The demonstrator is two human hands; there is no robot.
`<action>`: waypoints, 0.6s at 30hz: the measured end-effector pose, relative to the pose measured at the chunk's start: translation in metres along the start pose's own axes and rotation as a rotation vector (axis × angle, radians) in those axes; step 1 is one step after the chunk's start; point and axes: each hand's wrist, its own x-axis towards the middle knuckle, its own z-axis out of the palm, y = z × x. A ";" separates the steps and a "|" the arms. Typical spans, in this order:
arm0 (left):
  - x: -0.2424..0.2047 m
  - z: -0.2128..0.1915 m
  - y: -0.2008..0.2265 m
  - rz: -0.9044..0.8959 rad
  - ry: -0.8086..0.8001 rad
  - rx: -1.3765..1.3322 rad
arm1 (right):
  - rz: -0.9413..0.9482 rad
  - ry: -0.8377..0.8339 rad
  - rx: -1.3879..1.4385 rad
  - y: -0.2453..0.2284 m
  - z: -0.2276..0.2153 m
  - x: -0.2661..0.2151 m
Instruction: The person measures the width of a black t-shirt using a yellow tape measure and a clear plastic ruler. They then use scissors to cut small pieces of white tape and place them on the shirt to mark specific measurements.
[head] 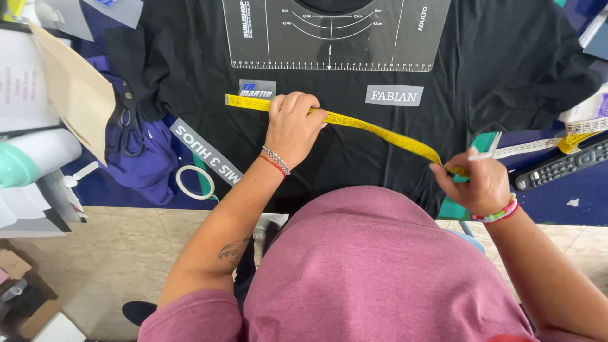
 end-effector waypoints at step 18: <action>-0.092 -0.020 0.006 0.032 -0.647 -0.279 | -0.143 -0.331 0.206 -0.040 -0.037 0.018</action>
